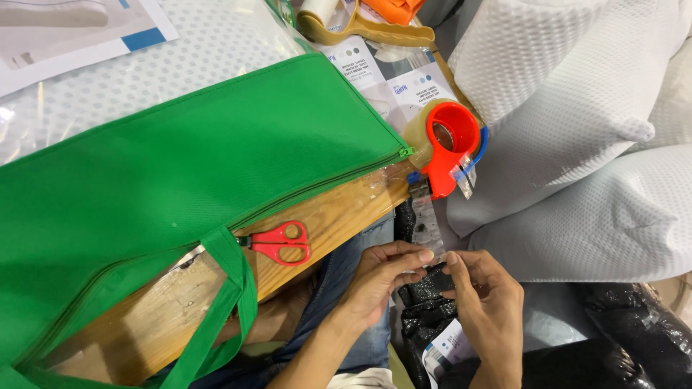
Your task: The person seals a transparent plastic bag containing a pillow using clear tape and scissors.
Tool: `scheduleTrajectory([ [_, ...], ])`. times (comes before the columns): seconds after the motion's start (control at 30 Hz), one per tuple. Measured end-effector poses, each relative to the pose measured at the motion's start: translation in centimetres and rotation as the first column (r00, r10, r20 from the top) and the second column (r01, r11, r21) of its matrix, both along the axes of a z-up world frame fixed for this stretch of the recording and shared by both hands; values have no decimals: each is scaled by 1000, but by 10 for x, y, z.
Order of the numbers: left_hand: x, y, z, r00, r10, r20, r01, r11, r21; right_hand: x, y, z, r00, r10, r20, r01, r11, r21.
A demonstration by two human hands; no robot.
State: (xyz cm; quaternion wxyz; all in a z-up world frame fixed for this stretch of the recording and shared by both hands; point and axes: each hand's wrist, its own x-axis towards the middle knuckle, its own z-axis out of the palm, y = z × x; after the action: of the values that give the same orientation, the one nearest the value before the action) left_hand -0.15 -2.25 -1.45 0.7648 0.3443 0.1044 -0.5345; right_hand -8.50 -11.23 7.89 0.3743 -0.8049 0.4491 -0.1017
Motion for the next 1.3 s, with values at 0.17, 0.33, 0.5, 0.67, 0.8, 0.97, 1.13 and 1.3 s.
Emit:
scheduleTrajectory([
  [0.17,-2,2,-3,999,1,-52,-3,1000,-31,4,5,3,994,42,101,-13,962,-271],
  [0.33,-3,8,-14,973,-37,-230,-4,985,-175,1,-5,-10,944,196,266,-81,918,-389],
  [0.5,-1,16,-3,851,-234,-471,-18,882,-471,13,-26,-50,884,22,467,-87,989,117],
  [0.67,6,21,5,756,-317,-572,-52,842,-536,43,-18,-72,801,-28,597,-110,975,193],
  [0.8,7,21,8,717,-320,-619,-45,865,-499,56,-19,-92,689,-40,724,-115,980,163],
  [0.97,8,29,11,720,-323,-614,5,887,-462,62,-22,-103,654,-33,756,-95,987,126],
  [1.13,-10,45,16,966,-122,-227,110,992,-66,60,-15,-97,672,-55,738,-81,986,147],
  [1.3,-8,66,66,722,-299,624,-240,738,631,56,-11,-103,614,-350,708,-118,845,521],
])
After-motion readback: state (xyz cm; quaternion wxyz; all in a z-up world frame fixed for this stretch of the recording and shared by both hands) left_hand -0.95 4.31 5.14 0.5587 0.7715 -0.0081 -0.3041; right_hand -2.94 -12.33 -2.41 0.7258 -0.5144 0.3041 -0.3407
